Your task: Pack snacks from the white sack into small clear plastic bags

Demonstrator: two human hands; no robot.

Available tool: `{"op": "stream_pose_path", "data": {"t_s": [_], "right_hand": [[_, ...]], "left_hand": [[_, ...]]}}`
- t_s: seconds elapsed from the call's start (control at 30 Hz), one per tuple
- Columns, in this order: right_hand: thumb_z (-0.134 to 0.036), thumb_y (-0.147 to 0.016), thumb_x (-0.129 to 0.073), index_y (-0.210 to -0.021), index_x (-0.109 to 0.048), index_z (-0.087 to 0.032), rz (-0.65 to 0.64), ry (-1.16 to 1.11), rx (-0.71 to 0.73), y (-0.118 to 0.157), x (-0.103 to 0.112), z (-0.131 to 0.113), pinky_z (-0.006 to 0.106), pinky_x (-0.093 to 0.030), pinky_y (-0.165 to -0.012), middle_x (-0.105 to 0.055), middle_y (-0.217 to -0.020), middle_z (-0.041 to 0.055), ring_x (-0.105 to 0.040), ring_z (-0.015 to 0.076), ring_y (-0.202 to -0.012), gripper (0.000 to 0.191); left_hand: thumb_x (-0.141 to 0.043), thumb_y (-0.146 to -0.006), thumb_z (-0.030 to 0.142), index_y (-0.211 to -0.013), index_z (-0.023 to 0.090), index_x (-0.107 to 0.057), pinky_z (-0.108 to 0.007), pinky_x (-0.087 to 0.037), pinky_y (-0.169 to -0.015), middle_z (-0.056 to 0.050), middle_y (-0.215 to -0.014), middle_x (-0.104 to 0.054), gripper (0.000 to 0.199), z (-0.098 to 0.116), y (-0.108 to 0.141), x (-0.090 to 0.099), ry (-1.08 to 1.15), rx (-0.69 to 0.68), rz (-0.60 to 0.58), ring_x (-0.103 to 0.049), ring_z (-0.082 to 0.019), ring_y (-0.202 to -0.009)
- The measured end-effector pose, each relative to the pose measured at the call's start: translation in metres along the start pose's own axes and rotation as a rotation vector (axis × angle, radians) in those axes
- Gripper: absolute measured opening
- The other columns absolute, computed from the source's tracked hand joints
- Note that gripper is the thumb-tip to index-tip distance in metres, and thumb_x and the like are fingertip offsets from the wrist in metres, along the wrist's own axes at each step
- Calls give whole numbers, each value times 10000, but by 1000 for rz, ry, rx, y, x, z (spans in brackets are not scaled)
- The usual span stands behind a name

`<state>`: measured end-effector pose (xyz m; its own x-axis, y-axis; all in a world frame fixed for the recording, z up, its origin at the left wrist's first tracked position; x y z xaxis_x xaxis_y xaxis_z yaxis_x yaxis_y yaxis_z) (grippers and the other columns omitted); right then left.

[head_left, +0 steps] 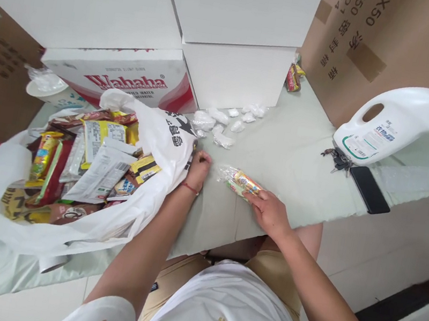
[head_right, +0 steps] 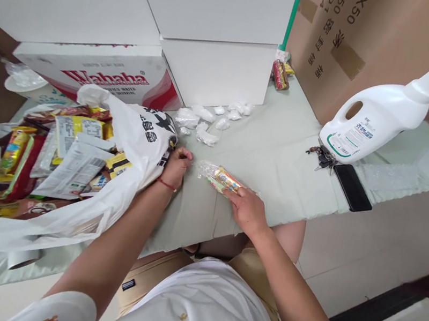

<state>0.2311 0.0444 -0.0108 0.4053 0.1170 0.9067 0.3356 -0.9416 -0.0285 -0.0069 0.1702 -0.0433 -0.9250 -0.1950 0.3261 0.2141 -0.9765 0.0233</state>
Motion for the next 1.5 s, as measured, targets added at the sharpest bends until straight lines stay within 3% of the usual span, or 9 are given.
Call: {"op": "stream_pose_path", "data": {"t_s": [0.2, 0.43, 0.6, 0.73, 0.93, 1.17, 1.27, 1.4, 1.5], "right_hand": [[-172, -993, -506, -1314, -715, -338, 32, -27, 4, 1, -1, 3, 312, -508, -805, -726, -1045, 68, -631, 224, -1024, 418], [-184, -995, -510, -1281, -731, -348, 57, -30, 8, -1, -2, 2, 329, -495, -836, -722, -1083, 70, -620, 241, -1053, 397], [-231, -1008, -502, -1172, -769, -288, 33, 6, -39, -1, -3, 1, 332, -463, -797, -706, -1029, 85, -605, 248, -964, 318], [-219, -1013, -485, -1143, -765, -238, 32, 25, -29, -1, -3, -1, 336, -452, -827, -692, -995, 97, -587, 251, -971, 309], [-211, -1017, -476, -1356, -679, -245, 63, 5, -17, 2, -5, -1, 353, -461, -870, -685, -1051, 111, -571, 261, -1007, 396], [-159, -999, -485, -1368, -678, -270, 109, -25, -14, 4, -8, 2, 361, -480, -858, -681, -1024, 99, -569, 257, -997, 431], [-141, -988, -494, -1362, -684, -249, 117, -24, -15, 3, -9, 2, 362, -485, -846, -673, -988, 104, -568, 259, -981, 433], [-163, -996, -495, -1329, -707, -266, 130, -35, 0, 3, -9, 1, 370, -490, -850, -678, -996, 104, -567, 264, -987, 408], [-182, -1007, -481, -1312, -718, -281, 144, -30, 17, 3, -7, 0, 379, -492, -863, -679, -1007, 103, -569, 267, -993, 399]], "left_hand": [[-650, -802, 531, -670, 226, -553, -508, -434, -1007, -114, -943, -643, 347, 10, 25, -6, -265, 16, 76, -574, -346, -1112], [-561, -875, 267, -835, 204, -628, -334, -528, -783, -42, -838, -680, 100, 54, 55, -37, -355, -196, -75, -653, -203, -797], [-458, -968, 190, -1047, 191, -691, -466, -511, -1042, -158, -1259, -697, 245, 68, 127, -78, -561, -572, -164, -646, -279, -1186], [-432, -930, 135, -1488, 154, -449, -566, -388, -1206, -200, -1549, -494, 559, 49, 161, -91, -503, -659, -215, -378, -307, -1514], [-487, -834, 88, -1494, 138, -377, -508, -411, -1198, -213, -1446, -520, 671, 43, 154, -84, -337, -563, -170, -461, -294, -1423], [-663, -888, 293, -1330, 136, -555, -420, -551, -892, -161, -1218, -575, 482, 31, 99, -50, -232, -306, 174, -625, -240, -986], [-644, -904, 249, -998, 180, -722, -417, -521, -890, -96, -965, -659, 140, 37, 83, -50, -356, -362, 133, -617, -254, -934], [-553, -983, 253, -819, 204, -715, -416, -507, -883, -82, -853, -682, 236, 53, 93, -56, -451, -567, 77, -604, -248, -925], [-485, -1005, 209, -864, 195, -700, -457, -492, -1023, -98, -954, -701, 257, 57, 111, -69, -443, -724, -41, -594, -266, -1177]]}}
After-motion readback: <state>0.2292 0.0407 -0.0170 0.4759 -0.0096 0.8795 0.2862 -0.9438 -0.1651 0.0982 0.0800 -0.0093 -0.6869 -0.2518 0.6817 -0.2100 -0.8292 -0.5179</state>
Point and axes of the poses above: each hand's wrist, its own y-axis away from the middle knuckle, its own x-axis out of the back of the hand, z = x × y, the point moved 7 cm from there along -y, towards the middle knuckle
